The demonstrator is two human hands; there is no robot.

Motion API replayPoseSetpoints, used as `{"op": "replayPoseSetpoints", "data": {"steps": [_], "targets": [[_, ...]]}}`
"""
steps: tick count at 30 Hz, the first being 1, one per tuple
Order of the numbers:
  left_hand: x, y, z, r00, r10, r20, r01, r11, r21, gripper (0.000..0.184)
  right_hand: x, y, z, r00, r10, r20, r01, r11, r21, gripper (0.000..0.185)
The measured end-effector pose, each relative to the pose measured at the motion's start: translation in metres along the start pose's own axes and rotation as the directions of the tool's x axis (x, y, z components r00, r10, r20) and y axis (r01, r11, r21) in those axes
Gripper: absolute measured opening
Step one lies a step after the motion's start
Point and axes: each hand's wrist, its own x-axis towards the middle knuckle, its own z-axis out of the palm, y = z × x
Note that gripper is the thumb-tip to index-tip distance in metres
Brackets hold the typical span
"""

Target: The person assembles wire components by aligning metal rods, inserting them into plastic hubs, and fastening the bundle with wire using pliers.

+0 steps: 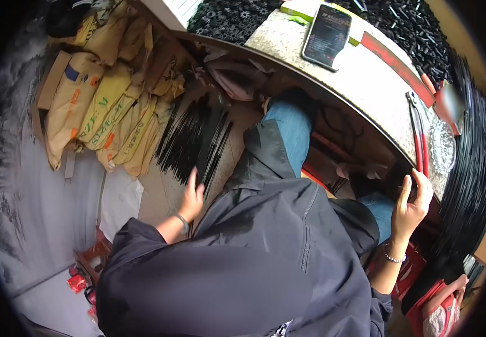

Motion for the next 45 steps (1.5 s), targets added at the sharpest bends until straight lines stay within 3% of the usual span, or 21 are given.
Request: {"op": "replayPoseSetpoints", "data": {"steps": [1,3,4,5,6,7,9,10,11,12,14,17,22,27,30,32,33,37,41,44,45], "targets": [[-0.010,0.009,-0.001,0.853,-0.423,0.307,0.436,0.899,0.027,0.062,-0.001,-0.002,0.000,0.999,0.037,0.005,-0.037,0.999,0.015,0.017],[-0.026,-0.047,0.036,0.984,-0.177,0.033,0.174,0.981,0.080,0.068,-0.001,-0.002,-0.006,1.000,0.017,0.005,-0.016,0.999,-0.044,0.017],[-0.009,-0.071,0.045,0.987,0.071,-0.141,-0.055,0.992,0.115,0.073,0.002,-0.009,-0.009,1.000,-0.027,0.006,0.027,0.994,-0.101,0.018],[0.011,-0.060,0.031,0.944,-0.318,0.087,0.290,0.926,0.243,0.079,0.005,-0.013,-0.012,1.000,-0.012,0.027,0.015,0.993,-0.119,0.017],[0.035,-0.060,0.020,0.939,-0.312,0.143,0.233,0.886,0.401,0.087,0.008,-0.014,-0.014,0.999,-0.027,0.043,0.033,0.989,-0.144,0.016],[0.055,-0.053,0.016,0.942,-0.297,0.158,0.104,0.704,0.702,0.094,0.009,-0.012,-0.015,0.999,-0.034,0.029,0.038,0.988,-0.152,0.016],[0.100,-0.074,0.026,0.860,-0.459,0.223,0.117,0.602,0.790,0.096,0.009,0.002,-0.025,1.000,-0.022,0.003,0.022,0.981,-0.195,0.018],[0.123,-0.068,0.022,0.818,-0.482,0.314,0.117,0.674,0.729,0.087,0.010,0.013,-0.032,0.997,-0.030,-0.074,0.012,0.973,-0.230,0.018],[0.139,-0.047,0.012,0.866,-0.339,0.367,0.079,0.818,0.570,0.073,0.014,0.027,-0.045,0.995,-0.021,-0.102,-0.008,0.959,-0.285,0.019],[0.154,-0.046,0.019,0.951,-0.070,0.301,-0.075,0.893,0.445,0.056,0.019,0.049,-0.059,0.986,-0.017,-0.166,-0.039,0.944,-0.327,0.019],[0.182,0.015,0.010,0.974,0.038,0.223,-0.041,0.999,0.012,0.042,0.030,0.099,-0.085,0.968,0.037,-0.249,-0.150,0.880,-0.451,0.019],[0.191,0.134,-0.012,0.935,0.354,-0.039,-0.352,0.905,-0.238,0.025,0.052,0.165,-0.116,0.944,0.204,-0.259,-0.320,0.759,-0.567,0.023],[0.181,0.246,-0.016,0.725,0.684,-0.076,-0.678,0.690,-0.253,0.026,0.101,0.180,-0.110,0.918,0.385,-0.097,-0.371,0.744,-0.555,0.033],[0.161,0.297,0.010,0.596,0.803,-0.006,-0.752,0.555,-0.356,0.028,0.132,0.175,-0.095,0.881,0.467,-0.079,-0.364,0.561,-0.743,0.015],[0.152,0.313,0.021,0.532,0.847,0.005,-0.776,0.490,-0.396,0.029,0.134,0.177,-0.089,0.832,0.543,-0.116,-0.464,0.565,-0.682,0.026],[0.145,0.315,0.027,0.515,0.857,-0.002,-0.766,0.459,-0.451,0.029,0.138,0.183,-0.093,0.799,0.600,-0.041,-0.431,0.525,-0.734,0.026],[0.144,0.315,0.029,0.490,0.871,0.007,-0.784,0.445,-0.434,0.029,0.135,0.200,-0.095,0.856,0.515,-0.048,-0.363,0.532,-0.765,0.025],[0.138,0.309,0.033,0.513,0.859,0.003,-0.761,0.456,-0.463,0.027,0.143,0.201,-0.130,0.831,0.500,-0.242,-0.495,0.468,-0.732,0.028],[0.139,0.303,0.036,0.501,0.865,0.010,-0.750,0.440,-0.494,0.026,0.143,0.202,-0.166,0.857,0.468,-0.217,-0.460,0.503,-0.732,0.031],[0.137,0.300,0.039,0.488,0.872,0.026,-0.741,0.430,-0.516,0.027,0.131,0.251,-0.194,0.965,0.261,-0.036,-0.213,0.693,-0.689,0.032],[0.138,0.300,0.039,0.481,0.875,0.043,-0.736,0.431,-0.522,0.028,0.137,0.219,-0.208,0.905,0.408,-0.118,-0.368,0.616,-0.697,0.033]]}}
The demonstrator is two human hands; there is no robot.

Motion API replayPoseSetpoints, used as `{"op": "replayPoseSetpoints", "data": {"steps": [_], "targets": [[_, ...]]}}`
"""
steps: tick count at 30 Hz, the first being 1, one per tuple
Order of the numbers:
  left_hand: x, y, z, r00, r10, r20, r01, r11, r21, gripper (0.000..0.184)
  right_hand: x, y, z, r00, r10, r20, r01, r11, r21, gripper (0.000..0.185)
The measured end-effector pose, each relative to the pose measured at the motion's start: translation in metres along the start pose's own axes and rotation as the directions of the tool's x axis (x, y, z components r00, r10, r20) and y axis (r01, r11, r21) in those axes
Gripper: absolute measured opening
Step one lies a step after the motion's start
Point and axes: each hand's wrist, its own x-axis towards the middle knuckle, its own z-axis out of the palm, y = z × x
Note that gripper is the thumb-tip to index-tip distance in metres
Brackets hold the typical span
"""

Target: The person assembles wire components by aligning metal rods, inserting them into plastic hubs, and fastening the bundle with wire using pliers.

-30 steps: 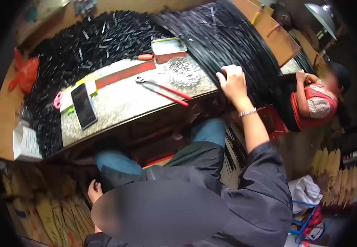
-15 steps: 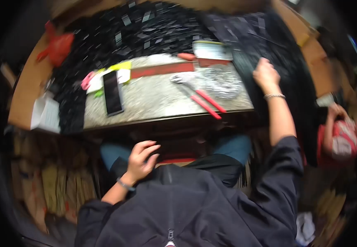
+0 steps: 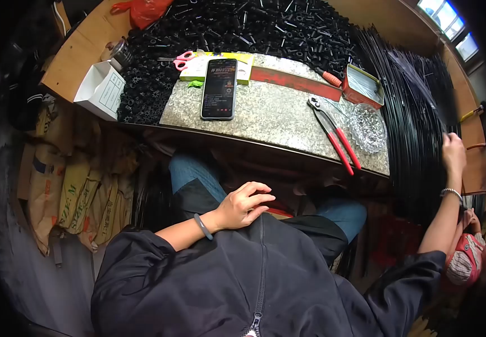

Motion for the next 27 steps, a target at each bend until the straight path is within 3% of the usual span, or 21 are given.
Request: {"op": "replayPoseSetpoints", "data": {"steps": [4,5,7,8,10,11,12,13,14,15,16,17,18,19,20,22,23,26,27], "targets": [[-0.003,0.000,0.002,1.000,0.001,0.028,-0.001,1.000,-0.031,0.029,0.005,0.051,-0.018,0.997,-0.064,0.035,0.063,0.997,0.036,0.033],[-0.002,-0.001,0.002,0.999,0.017,0.036,-0.016,0.999,-0.032,0.029,-0.010,0.037,-0.045,0.996,-0.006,-0.088,0.009,0.999,0.036,0.034],[-0.001,0.000,0.004,0.999,0.036,0.040,-0.035,0.999,-0.036,0.029,0.001,0.077,-0.034,0.989,-0.140,-0.046,0.139,0.990,-0.034,0.034],[0.000,0.001,0.004,0.998,0.037,0.044,-0.035,0.998,-0.045,0.028,0.005,0.089,-0.033,0.984,-0.098,0.147,0.094,0.995,0.031,0.034],[0.006,0.003,0.001,0.996,0.064,0.058,-0.060,0.996,-0.060,0.028,-0.008,0.072,-0.067,0.999,0.029,-0.045,-0.021,0.986,0.167,0.034],[0.010,0.004,0.000,0.995,0.083,0.045,-0.082,0.996,-0.036,0.027,-0.007,0.079,-0.053,0.991,-0.052,-0.121,0.086,0.954,0.289,0.036],[0.016,0.006,0.002,0.993,0.113,0.041,-0.112,0.993,-0.023,0.027,-0.011,0.066,-0.060,0.990,0.003,0.140,-0.020,0.993,0.115,0.039],[0.022,0.008,0.002,0.989,0.140,0.047,-0.139,0.990,-0.031,0.027,-0.014,0.066,-0.060,0.987,-0.156,-0.042,0.162,0.964,0.209,0.041],[0.031,0.012,0.000,0.983,0.175,0.055,-0.174,0.984,-0.026,0.028,-0.005,0.075,-0.058,0.970,-0.029,-0.242,0.074,0.981,0.179,0.042],[0.041,0.018,-0.003,0.976,0.208,0.059,-0.207,0.978,-0.022,0.028,-0.026,0.024,-0.088,0.974,-0.006,-0.228,0.048,0.983,0.180,0.034],[0.054,0.025,-0.008,0.968,0.242,0.066,-0.242,0.970,-0.004,0.030,-0.036,-0.007,-0.107,0.992,-0.017,-0.123,0.021,0.999,0.032,0.033],[0.067,0.033,-0.012,0.966,0.250,0.062,-0.249,0.968,-0.027,0.033,-0.030,0.003,-0.101,0.980,-0.114,-0.162,0.138,0.979,0.151,0.040],[0.082,0.043,-0.018,0.969,0.243,0.037,-0.240,0.968,-0.076,0.034,-0.041,-0.025,-0.122,0.983,-0.001,-0.186,0.016,0.997,0.078,0.040],[0.099,0.054,-0.024,0.954,0.301,-0.008,-0.301,0.954,0.007,0.034,-0.043,-0.030,-0.124,0.979,0.016,-0.204,0.016,0.988,0.155,0.038],[0.119,0.062,-0.031,0.926,0.373,-0.053,-0.371,0.927,0.055,0.041,-0.047,-0.039,-0.129,0.961,-0.107,-0.255,0.167,0.959,0.229,0.035],[0.161,0.077,-0.043,0.912,0.388,-0.134,-0.379,0.921,0.088,0.062,-0.065,-0.073,-0.148,0.974,-0.055,-0.221,0.129,0.934,0.334,0.033],[0.185,0.086,-0.049,0.905,0.385,-0.180,-0.371,0.922,0.109,0.074,-0.080,-0.100,-0.165,0.972,-0.023,-0.234,0.081,0.967,0.242,0.030],[0.253,0.101,-0.052,0.979,0.148,-0.140,-0.168,0.976,-0.139,0.119,-0.086,-0.124,-0.159,0.927,-0.209,-0.312,0.337,0.831,0.443,0.027],[0.269,0.106,-0.050,0.974,0.172,-0.146,-0.183,0.981,-0.067,0.124,-0.089,-0.137,-0.160,0.923,-0.242,-0.299,0.362,0.809,0.463,0.027]]}}
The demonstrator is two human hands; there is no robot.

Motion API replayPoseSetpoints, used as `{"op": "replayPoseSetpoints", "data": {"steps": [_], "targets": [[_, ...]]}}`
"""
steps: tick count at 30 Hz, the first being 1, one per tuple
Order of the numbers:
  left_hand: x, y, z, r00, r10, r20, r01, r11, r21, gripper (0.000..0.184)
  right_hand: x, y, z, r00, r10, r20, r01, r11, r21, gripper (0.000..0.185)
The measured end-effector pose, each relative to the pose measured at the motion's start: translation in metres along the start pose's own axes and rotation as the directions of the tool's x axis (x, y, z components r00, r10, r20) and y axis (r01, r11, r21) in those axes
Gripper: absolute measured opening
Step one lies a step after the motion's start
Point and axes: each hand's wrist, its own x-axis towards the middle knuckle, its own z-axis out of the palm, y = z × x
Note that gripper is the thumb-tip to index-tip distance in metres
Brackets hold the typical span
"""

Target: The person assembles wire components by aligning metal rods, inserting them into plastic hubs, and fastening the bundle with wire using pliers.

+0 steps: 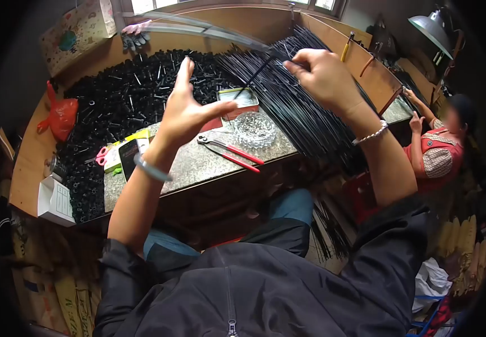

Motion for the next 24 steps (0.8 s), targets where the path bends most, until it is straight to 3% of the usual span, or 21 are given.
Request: {"op": "replayPoseSetpoints", "data": {"steps": [1,4,7,9,13,15,16,18,20,21,23,24], "targets": [[0.009,0.006,0.006,0.999,0.041,-0.026,-0.036,0.987,0.160,0.130,0.000,-0.011,0.006,0.999,-0.023,0.028,0.022,0.999,0.033,0.026],[0.006,0.020,0.017,0.999,-0.008,0.032,0.012,0.993,-0.121,0.133,0.000,-0.043,0.019,0.988,-0.115,0.099,0.104,0.988,0.115,0.019],[-0.011,0.020,0.026,0.995,0.023,-0.101,-0.032,0.996,-0.088,0.114,0.000,-0.058,0.034,0.973,-0.087,0.214,0.043,0.979,0.201,0.014],[-0.014,0.019,0.026,0.980,-0.142,-0.138,0.120,0.980,-0.156,0.110,-0.002,-0.062,0.039,0.968,-0.108,0.228,0.070,0.983,0.172,0.015],[-0.023,0.009,0.028,0.977,-0.011,-0.213,-0.021,0.989,-0.149,0.107,-0.005,-0.068,0.045,0.961,-0.189,0.201,0.157,0.974,0.166,0.023],[-0.021,0.010,0.021,0.962,-0.018,-0.271,-0.050,0.969,-0.241,0.106,-0.007,-0.082,0.038,0.953,-0.110,0.282,0.064,0.984,0.166,0.026],[-0.021,0.012,0.017,0.951,-0.038,-0.308,-0.064,0.947,-0.314,0.100,-0.010,-0.082,0.038,0.950,-0.179,0.257,0.144,0.978,0.149,0.028],[-0.017,0.003,0.010,0.897,0.000,-0.443,-0.125,0.959,-0.254,0.091,-0.015,-0.079,0.038,0.941,-0.190,0.281,0.147,0.975,0.166,0.028],[-0.017,-0.007,-0.005,0.897,-0.066,-0.438,-0.084,0.946,-0.314,0.083,-0.019,-0.077,0.033,0.921,-0.204,0.332,0.152,0.973,0.176,0.029],[-0.020,-0.001,-0.011,0.912,-0.166,-0.375,-0.025,0.889,-0.456,0.080,-0.020,-0.073,0.031,0.920,-0.189,0.344,0.129,0.973,0.189,0.028],[-0.019,-0.005,-0.012,0.919,-0.058,-0.390,-0.044,0.968,-0.248,0.074,-0.021,-0.075,0.027,0.914,-0.094,0.396,0.018,0.981,0.191,0.026],[-0.024,0.002,-0.014,0.930,-0.122,-0.346,0.014,0.954,-0.300,0.069,-0.021,-0.074,0.029,0.912,-0.097,0.399,0.019,0.981,0.194,0.026]]}}
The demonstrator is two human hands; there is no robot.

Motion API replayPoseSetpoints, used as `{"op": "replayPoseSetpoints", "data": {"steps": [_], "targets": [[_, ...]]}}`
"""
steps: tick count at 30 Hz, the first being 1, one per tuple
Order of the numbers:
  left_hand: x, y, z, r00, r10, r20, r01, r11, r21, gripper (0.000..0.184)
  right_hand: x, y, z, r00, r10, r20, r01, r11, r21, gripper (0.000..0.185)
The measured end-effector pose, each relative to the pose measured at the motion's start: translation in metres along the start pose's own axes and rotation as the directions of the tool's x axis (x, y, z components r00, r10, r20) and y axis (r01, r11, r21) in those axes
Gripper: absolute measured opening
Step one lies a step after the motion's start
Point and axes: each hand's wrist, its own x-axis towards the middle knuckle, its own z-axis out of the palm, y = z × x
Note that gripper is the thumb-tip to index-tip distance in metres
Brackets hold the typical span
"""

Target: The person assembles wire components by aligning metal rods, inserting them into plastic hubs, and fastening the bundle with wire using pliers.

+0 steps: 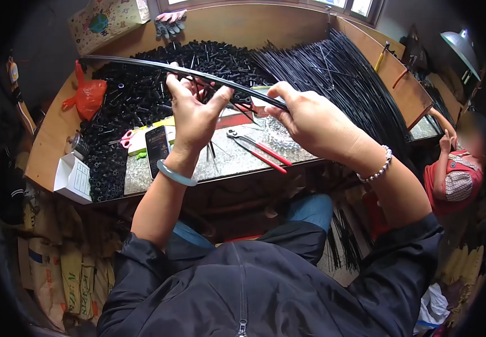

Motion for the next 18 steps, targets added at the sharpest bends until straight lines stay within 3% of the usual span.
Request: {"op": "replayPoseSetpoints", "data": {"steps": [2,3,5,6,8,9,11,12,14,15,17,18], "targets": [[0.005,0.007,-0.006,0.995,-0.065,-0.072,0.054,0.986,-0.157,0.062,0.000,0.006,0.003,0.993,-0.099,-0.061,0.094,0.993,-0.074,0.023],[0.013,-0.007,-0.016,0.993,0.026,-0.117,-0.020,0.998,0.056,0.057,-0.002,0.006,0.001,0.992,-0.106,-0.061,0.101,0.992,-0.073,0.023],[0.013,-0.019,-0.033,0.995,0.011,-0.100,0.004,0.989,0.148,0.061,-0.007,0.002,-0.007,0.994,-0.104,-0.044,0.100,0.992,-0.072,0.023],[0.011,-0.018,-0.039,0.980,0.184,-0.081,-0.130,0.887,0.442,0.065,-0.010,0.002,-0.010,0.994,-0.098,-0.037,0.096,0.993,-0.066,0.022],[0.008,-0.013,-0.044,0.998,0.049,-0.036,-0.041,0.978,0.202,0.069,-0.012,0.001,-0.014,0.997,-0.081,-0.013,0.080,0.995,-0.060,0.022],[0.004,0.001,-0.044,0.999,-0.043,-0.029,0.049,0.968,0.247,0.070,-0.013,0.000,-0.014,0.998,-0.055,0.010,0.055,0.997,-0.056,0.022],[0.004,-0.005,-0.046,0.997,-0.022,-0.071,0.042,0.955,0.294,0.065,-0.016,-0.005,-0.008,0.996,-0.089,0.016,0.090,0.994,-0.057,0.021],[0.005,-0.010,-0.047,0.996,-0.003,-0.084,0.017,0.985,0.173,0.056,-0.017,-0.005,-0.005,0.992,-0.123,0.014,0.124,0.990,-0.062,0.022],[0.009,-0.021,-0.054,0.980,0.124,-0.157,-0.093,0.977,0.191,0.045,-0.022,-0.009,-0.005,0.990,-0.137,0.023,0.137,0.990,-0.027,0.022],[0.009,-0.020,-0.054,0.971,0.071,-0.228,-0.059,0.996,0.062,0.038,-0.027,-0.010,-0.007,0.993,-0.116,0.026,0.117,0.993,-0.030,0.022],[0.008,-0.017,-0.061,0.979,-0.042,-0.200,0.031,0.998,-0.060,0.036,-0.033,-0.010,-0.008,0.995,-0.088,0.043,0.089,0.996,-0.019,0.022],[0.007,-0.012,-0.062,0.979,-0.046,-0.200,0.052,0.998,0.025,0.028,-0.037,-0.010,-0.007,0.994,-0.094,0.051,0.095,0.995,-0.016,0.022]]}}
